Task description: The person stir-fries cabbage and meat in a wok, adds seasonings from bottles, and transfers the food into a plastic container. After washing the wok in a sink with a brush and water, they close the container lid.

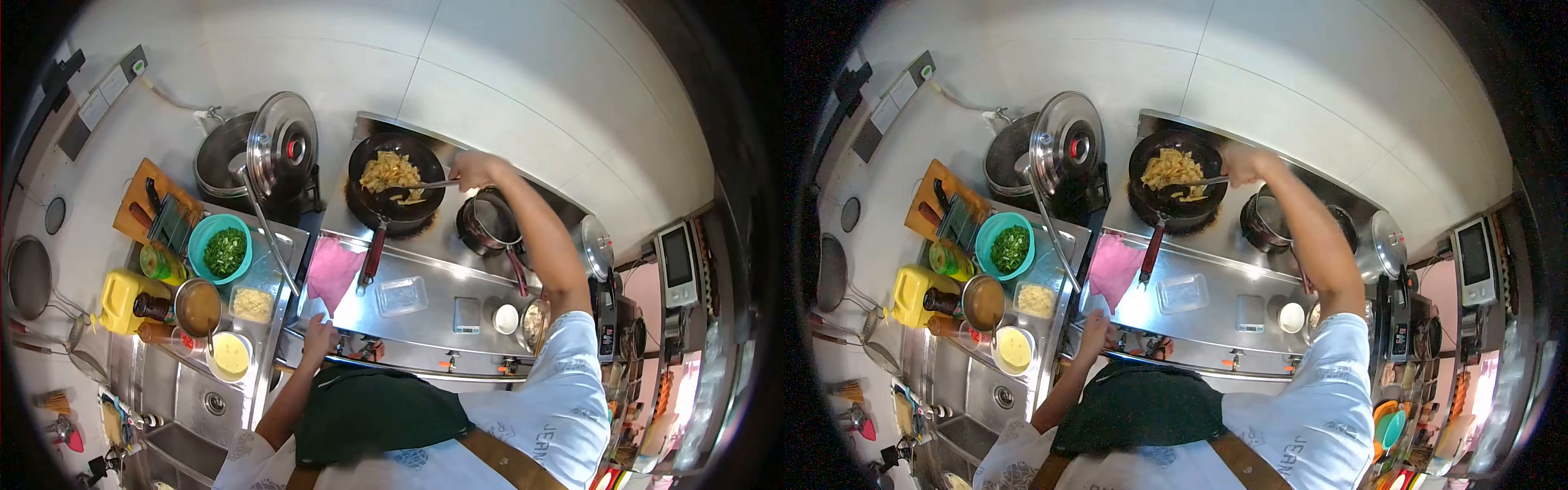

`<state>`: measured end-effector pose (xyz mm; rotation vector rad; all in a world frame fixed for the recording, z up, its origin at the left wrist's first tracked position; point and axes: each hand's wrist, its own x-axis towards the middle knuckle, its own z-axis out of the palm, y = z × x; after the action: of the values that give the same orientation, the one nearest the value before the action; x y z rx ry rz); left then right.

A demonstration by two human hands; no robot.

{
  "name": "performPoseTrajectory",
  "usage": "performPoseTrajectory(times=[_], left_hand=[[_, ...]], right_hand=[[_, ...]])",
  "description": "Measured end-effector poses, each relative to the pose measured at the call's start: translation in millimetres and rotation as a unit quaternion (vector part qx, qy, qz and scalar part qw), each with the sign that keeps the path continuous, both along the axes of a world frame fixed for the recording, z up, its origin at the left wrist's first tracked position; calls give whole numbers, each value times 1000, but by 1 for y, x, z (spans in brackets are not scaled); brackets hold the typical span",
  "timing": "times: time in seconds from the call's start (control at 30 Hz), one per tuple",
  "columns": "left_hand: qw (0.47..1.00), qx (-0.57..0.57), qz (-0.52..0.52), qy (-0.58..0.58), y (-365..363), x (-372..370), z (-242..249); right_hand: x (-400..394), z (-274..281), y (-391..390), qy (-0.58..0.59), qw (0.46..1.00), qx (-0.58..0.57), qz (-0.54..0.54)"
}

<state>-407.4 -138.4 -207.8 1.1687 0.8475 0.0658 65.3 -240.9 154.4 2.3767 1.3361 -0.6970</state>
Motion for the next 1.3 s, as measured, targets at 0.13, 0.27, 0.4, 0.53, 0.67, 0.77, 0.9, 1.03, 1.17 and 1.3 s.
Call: performPoseTrajectory(times=[0.13,0.27,0.4,0.53,0.67,0.77,0.9,1.03,1.17,1.3], left_hand=[[999,12,5,47,2,-34,0],[999,6,-12,45,1,-36,-3],[999,45,-4,23,7,-40,-5],[998,44,15,36,8,-40,6],[999,48,-2,14,3,-37,5],[999,31,-14,12,1,-30,1],[999,23,-31,39,-5,-30,9],[999,7,-28,43,-4,-25,5],[1000,16,-10,9,-4,-27,-16],[999,15,-27,23,-7,-28,-12]], right_hand=[[-16,18,17,73,993,-16,-90],[8,-38,17,0,995,37,-96],[27,20,0,86,973,-19,-216],[64,28,-20,147,953,-68,-257],[84,-47,-33,148,962,-81,-214],[59,-73,-28,55,969,89,-224],[78,-65,-34,-126,981,145,1],[73,-35,-40,-98,988,97,-70],[64,-14,-44,29,970,8,-242],[61,-60,-33,5,959,72,-274]])
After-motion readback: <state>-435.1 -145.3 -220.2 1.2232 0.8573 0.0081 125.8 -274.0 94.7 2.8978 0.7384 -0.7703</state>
